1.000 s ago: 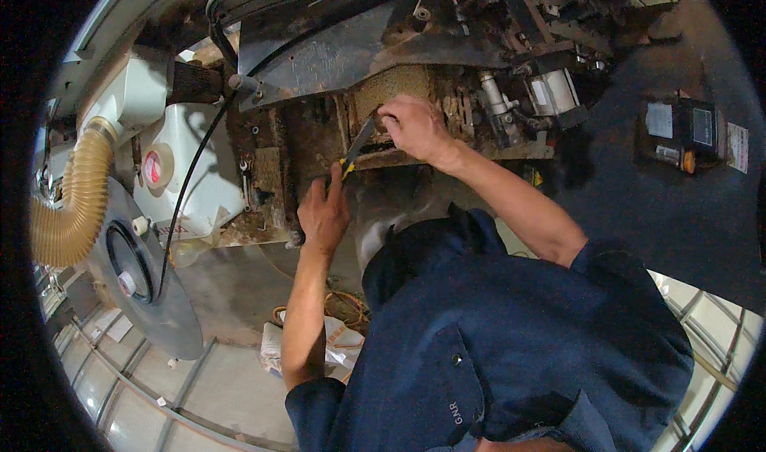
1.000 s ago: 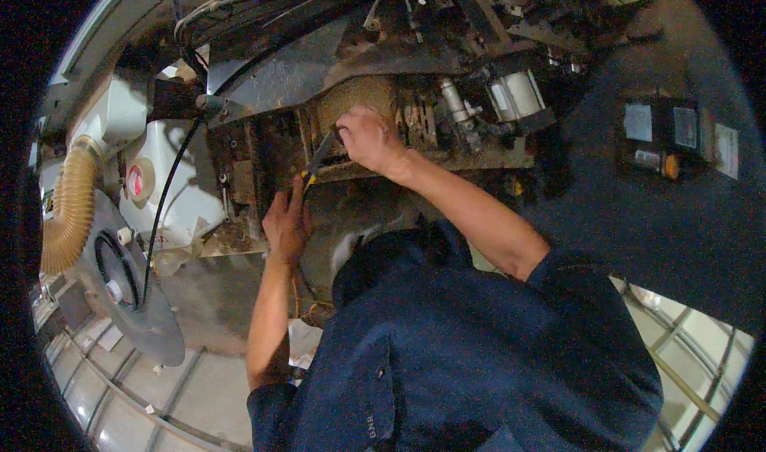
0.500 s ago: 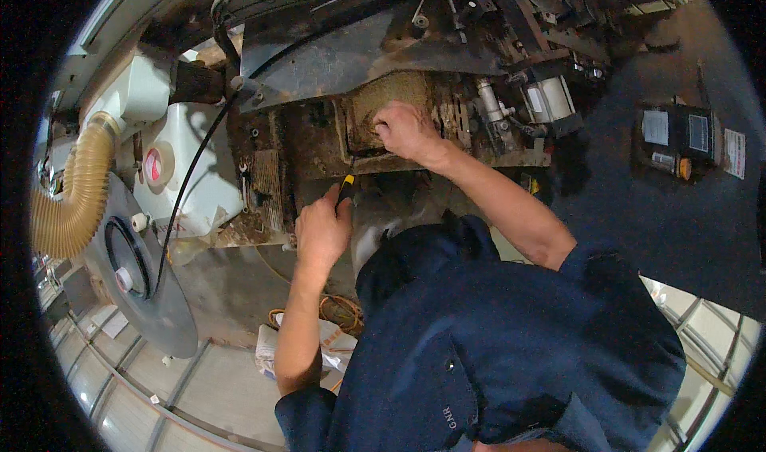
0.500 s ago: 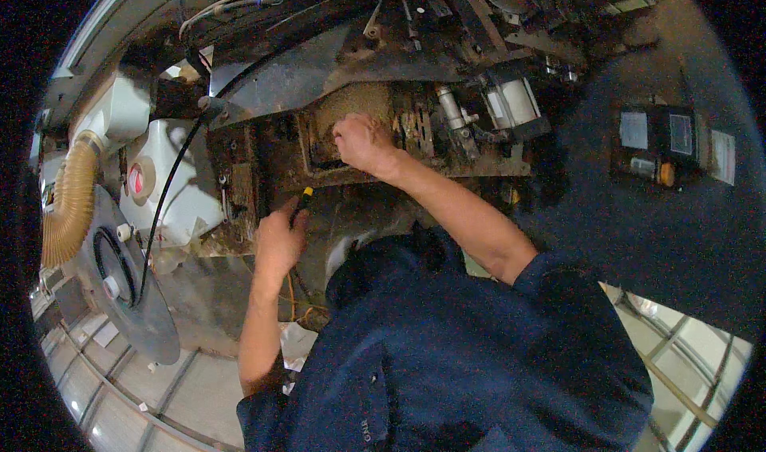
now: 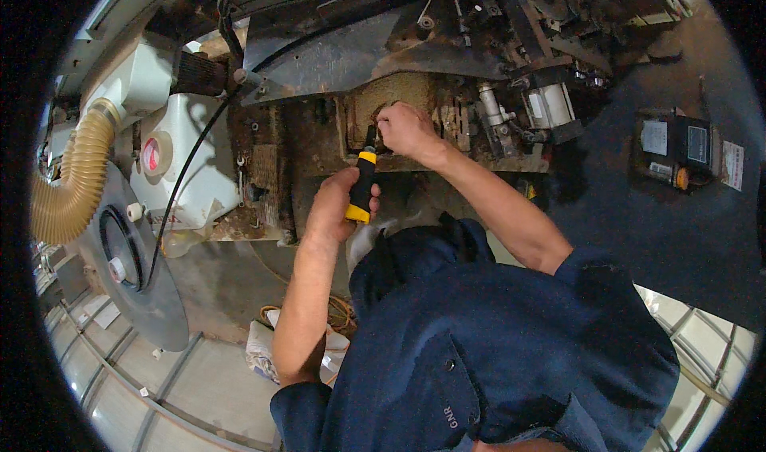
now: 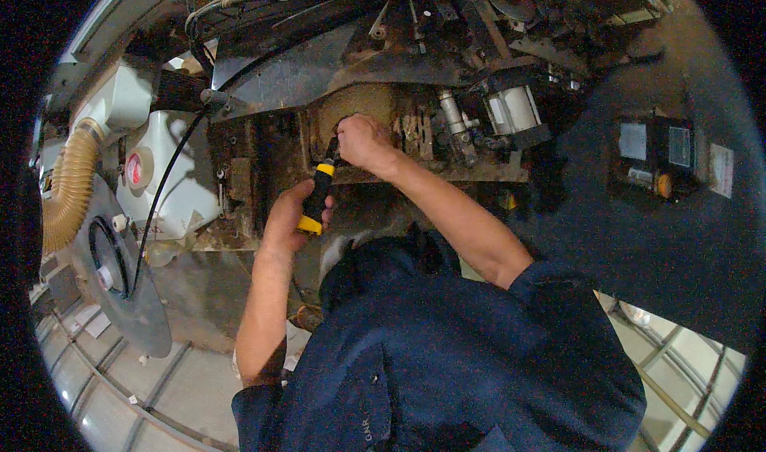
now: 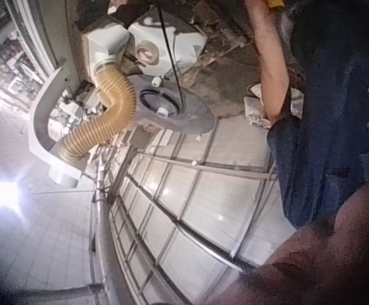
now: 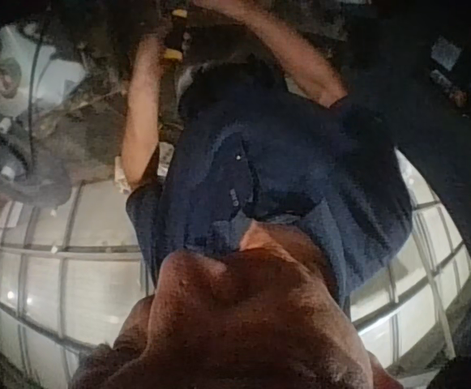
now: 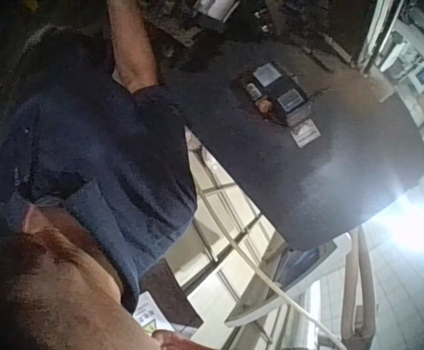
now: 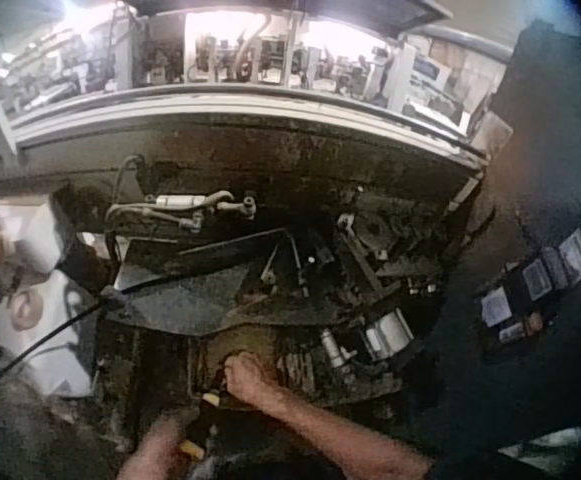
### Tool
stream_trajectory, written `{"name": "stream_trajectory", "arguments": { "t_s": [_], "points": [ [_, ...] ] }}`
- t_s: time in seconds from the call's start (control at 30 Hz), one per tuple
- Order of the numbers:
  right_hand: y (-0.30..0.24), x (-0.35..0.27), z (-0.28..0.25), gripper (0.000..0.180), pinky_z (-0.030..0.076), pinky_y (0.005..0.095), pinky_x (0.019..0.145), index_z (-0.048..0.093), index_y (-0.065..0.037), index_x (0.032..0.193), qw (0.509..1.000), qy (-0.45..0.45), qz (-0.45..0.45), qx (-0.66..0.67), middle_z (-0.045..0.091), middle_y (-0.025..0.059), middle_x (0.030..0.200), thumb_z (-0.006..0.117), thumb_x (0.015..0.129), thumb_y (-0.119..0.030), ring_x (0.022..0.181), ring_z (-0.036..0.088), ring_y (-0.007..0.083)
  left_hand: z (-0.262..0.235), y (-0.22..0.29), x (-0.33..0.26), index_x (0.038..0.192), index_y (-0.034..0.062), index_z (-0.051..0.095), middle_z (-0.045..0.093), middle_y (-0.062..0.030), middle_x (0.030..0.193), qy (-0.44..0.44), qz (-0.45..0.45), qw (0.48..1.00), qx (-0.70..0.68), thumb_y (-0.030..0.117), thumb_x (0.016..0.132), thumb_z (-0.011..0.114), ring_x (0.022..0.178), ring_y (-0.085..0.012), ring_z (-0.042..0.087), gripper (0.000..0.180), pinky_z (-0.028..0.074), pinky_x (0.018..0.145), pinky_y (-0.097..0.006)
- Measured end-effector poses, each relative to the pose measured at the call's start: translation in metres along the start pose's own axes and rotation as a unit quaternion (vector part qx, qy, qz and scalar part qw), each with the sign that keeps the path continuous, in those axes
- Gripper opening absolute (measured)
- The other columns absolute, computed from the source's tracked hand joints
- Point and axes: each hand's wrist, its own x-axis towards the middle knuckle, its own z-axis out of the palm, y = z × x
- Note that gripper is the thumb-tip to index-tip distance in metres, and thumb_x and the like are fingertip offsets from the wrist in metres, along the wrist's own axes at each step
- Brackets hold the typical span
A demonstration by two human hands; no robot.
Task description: The person uses a scraping tool to clean residue from an industrial machine and handles several small metal components.
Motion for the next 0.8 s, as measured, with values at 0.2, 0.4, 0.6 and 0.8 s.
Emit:
{"name": "stream_trajectory", "arguments": {
  "t_s": [0.2,0.4,0.6,0.8],
  "points": [
    [0.005,-0.018,0.006,0.019,0.047,0.0450,0.081,0.068,-0.001,0.091,0.991,0.061,0.048,0.113,0.064,0.0213,0.093,0.056,0.082,-0.011,0.092,0.061,0.0380,0.008,-0.007,-0.007,0.107,0.0009,0.049,0.059,-0.0105,0.074,-0.003,0.011,1.000,-0.023,0.022,0.097,0.042,0.055,-0.0186,0.055,0.025,0.048,0.050,-0.029],
    [0.014,-0.030,0.010,0.023,0.047,0.0386,0.078,0.068,-0.001,0.100,0.988,0.112,0.015,0.105,0.061,0.0158,0.090,0.058,0.084,-0.015,0.087,0.060,0.0318,0.017,-0.014,-0.015,0.109,0.0013,0.050,0.059,-0.0093,0.073,-0.045,0.040,0.998,-0.005,0.022,0.097,0.043,0.055,-0.0168,0.055,0.024,0.048,0.050,-0.028],
    [0.016,-0.039,-0.007,0.023,0.047,0.0371,0.073,0.068,-0.001,0.101,0.989,0.102,0.012,0.110,0.061,0.0152,0.089,0.056,0.086,-0.014,0.081,0.060,0.0303,0.024,-0.026,-0.010,0.116,0.0045,0.050,0.060,-0.0070,0.074,-0.061,0.057,0.996,0.017,0.023,0.097,0.047,0.057,-0.0144,0.057,0.027,0.049,0.049,-0.027],
    [0.014,-0.046,-0.014,0.022,0.047,0.0392,0.075,0.068,-0.001,0.099,0.990,0.102,0.019,0.098,0.061,0.0160,0.089,0.054,0.085,-0.013,0.084,0.059,0.0324,0.029,-0.034,-0.005,0.121,0.0041,0.050,0.060,-0.0060,0.074,-0.097,0.080,0.990,0.064,0.019,0.097,0.045,0.056,-0.0135,0.056,0.029,0.049,0.049,-0.027]
  ]
}}
